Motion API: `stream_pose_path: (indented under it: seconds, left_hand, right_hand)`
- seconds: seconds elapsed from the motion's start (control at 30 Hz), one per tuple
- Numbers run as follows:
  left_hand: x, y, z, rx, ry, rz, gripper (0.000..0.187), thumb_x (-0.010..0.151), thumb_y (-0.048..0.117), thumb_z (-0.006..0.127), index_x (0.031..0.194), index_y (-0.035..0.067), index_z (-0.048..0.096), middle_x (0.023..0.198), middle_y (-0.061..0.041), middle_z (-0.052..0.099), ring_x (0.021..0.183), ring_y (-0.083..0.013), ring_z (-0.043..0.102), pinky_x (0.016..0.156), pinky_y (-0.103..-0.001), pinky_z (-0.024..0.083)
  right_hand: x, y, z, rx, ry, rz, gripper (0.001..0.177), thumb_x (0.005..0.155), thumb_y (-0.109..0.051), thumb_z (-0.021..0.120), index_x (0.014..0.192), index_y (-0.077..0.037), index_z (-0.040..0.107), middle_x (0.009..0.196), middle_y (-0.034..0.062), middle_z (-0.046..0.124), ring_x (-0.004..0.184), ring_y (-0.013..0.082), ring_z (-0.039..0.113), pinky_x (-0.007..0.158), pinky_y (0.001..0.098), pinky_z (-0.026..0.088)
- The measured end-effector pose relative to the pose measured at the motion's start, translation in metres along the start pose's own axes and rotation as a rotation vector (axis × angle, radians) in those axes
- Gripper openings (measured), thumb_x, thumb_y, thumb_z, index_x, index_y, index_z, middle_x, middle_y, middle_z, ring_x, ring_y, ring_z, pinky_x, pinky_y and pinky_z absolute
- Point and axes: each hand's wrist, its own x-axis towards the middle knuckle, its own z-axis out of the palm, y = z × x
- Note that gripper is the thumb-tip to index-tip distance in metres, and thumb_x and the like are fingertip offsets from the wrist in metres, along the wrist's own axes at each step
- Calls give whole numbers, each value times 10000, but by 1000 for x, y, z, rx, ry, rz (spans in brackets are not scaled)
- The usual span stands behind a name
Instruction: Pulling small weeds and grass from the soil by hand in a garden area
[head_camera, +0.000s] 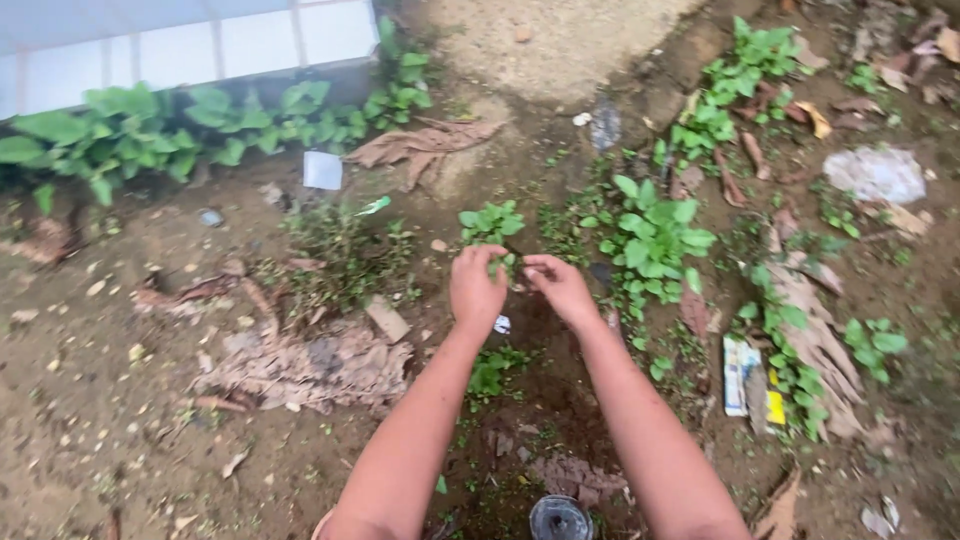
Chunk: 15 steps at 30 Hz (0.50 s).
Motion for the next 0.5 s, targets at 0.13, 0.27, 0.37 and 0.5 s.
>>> stream_pose_path:
  seconds: [0.13, 0.27, 0.37, 0.5]
  left_hand:
    - [-18, -7, 90, 132, -330, 87, 170, 793, 302, 659, 951, 344, 616, 888, 118, 570, 966, -163, 597, 835, -356, 531]
    - [-43, 11, 114, 327, -570, 163, 254, 807, 308, 653, 1061, 302, 642, 1020, 52, 573, 1031, -209, 552, 848, -387, 502]
    - [-51, 27, 115, 410, -648, 177, 323, 836, 277, 655, 1157, 262, 617, 1116, 8, 535, 1106, -224, 490, 896, -379, 471]
    - [-57, 24, 134, 573, -657, 212, 279, 836, 327, 665, 1087, 207, 652, 1152, -17, 521, 1127, -222, 456, 901, -359, 457]
  right_hand:
    - [-25, 44, -81, -350, 91, 11, 279, 849, -67, 640, 1108, -152, 698, 993, 65, 718, 938, 235, 676, 807, 369, 541]
    - [-71, 22, -104, -718, -55, 11, 317, 811, -198, 695, 1126, -218, 674, 1106, 45, 668, 1031, 309, 621, 890, 434, 509]
    - [-81, 25, -100, -923, -133, -39, 500, 761, -333, 738, 1238, -260, 608, 1224, 26, 585, 1077, 306, 547, 897, 433, 497]
    - [-63, 89, -92, -1254, -65, -82, 346, 813, -390, 664, 1140, -300, 597, 1049, -73, 551, 1025, 183, 459, 857, 348, 432]
